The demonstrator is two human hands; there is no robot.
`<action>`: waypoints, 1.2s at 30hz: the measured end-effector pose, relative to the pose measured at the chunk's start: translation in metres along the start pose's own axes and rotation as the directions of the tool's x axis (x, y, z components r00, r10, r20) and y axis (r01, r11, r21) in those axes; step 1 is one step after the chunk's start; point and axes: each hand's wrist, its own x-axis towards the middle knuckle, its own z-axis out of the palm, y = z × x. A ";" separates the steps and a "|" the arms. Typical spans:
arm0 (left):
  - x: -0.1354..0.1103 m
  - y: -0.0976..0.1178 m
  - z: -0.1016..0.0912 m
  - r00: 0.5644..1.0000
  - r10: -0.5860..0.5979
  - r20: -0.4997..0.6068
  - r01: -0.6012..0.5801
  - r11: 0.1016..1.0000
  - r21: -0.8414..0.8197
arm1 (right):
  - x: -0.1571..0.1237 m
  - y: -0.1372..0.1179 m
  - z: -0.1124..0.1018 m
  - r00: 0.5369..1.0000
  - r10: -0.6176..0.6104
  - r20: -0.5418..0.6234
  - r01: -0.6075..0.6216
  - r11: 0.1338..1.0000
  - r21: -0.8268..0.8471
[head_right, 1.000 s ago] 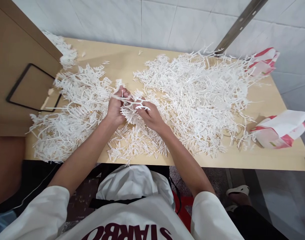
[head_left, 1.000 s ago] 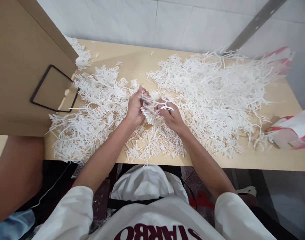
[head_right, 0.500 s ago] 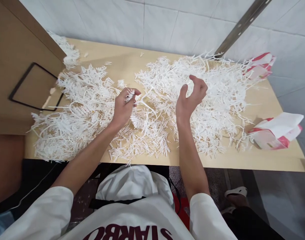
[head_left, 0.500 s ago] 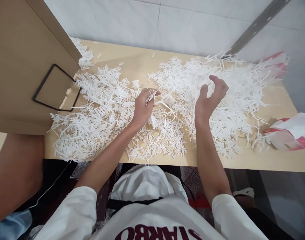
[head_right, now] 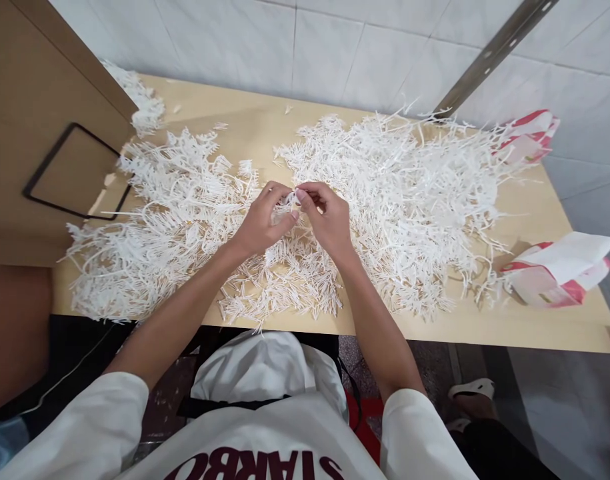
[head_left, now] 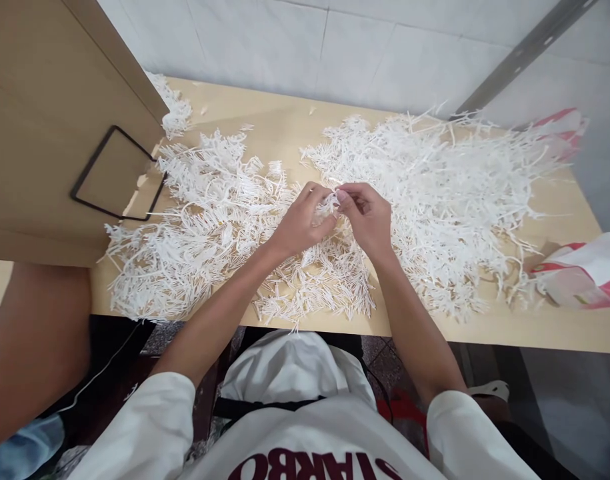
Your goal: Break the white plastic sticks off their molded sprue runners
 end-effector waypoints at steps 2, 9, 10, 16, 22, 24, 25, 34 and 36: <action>0.003 0.002 -0.003 0.999 -0.044 0.007 0.044 0.994 -0.095 | 0.002 0.004 -0.003 1.000 0.009 -0.004 -0.009 1.000 0.023; 0.003 0.004 -0.008 0.992 -0.127 -0.012 0.125 0.986 -0.106 | 0.001 -0.001 -0.002 0.996 0.024 0.081 -0.027 0.999 0.030; 0.003 0.003 -0.008 0.995 -0.095 -0.006 0.095 0.994 -0.052 | 0.001 -0.001 -0.002 0.996 0.013 0.090 -0.013 1.000 0.005; -0.002 -0.001 -0.002 1.000 -0.001 -0.002 0.001 0.942 0.336 | 0.002 -0.005 -0.005 0.991 -0.096 0.091 0.113 0.972 -0.204; -0.002 -0.003 -0.004 0.996 0.000 -0.086 0.020 0.970 0.242 | 0.001 -0.006 -0.006 0.986 -0.074 0.146 0.083 0.995 -0.056; -0.002 -0.004 -0.006 0.995 -0.041 -0.086 0.052 0.990 0.130 | 0.003 -0.002 -0.007 0.986 -0.055 0.159 0.059 0.998 -0.024; -0.001 -0.004 -0.006 0.995 -0.057 -0.081 0.065 0.994 0.091 | 0.004 0.000 -0.007 0.987 -0.047 0.153 0.052 0.998 -0.028; -0.002 0.002 -0.008 0.994 -0.090 0.054 0.093 0.995 -0.047 | 0.001 -0.005 -0.011 0.960 -0.048 0.274 0.120 0.961 -0.251; -0.002 0.002 -0.007 0.993 -0.095 0.076 0.098 0.994 -0.041 | 0.000 -0.006 -0.012 0.944 -0.071 0.323 0.187 0.920 -0.344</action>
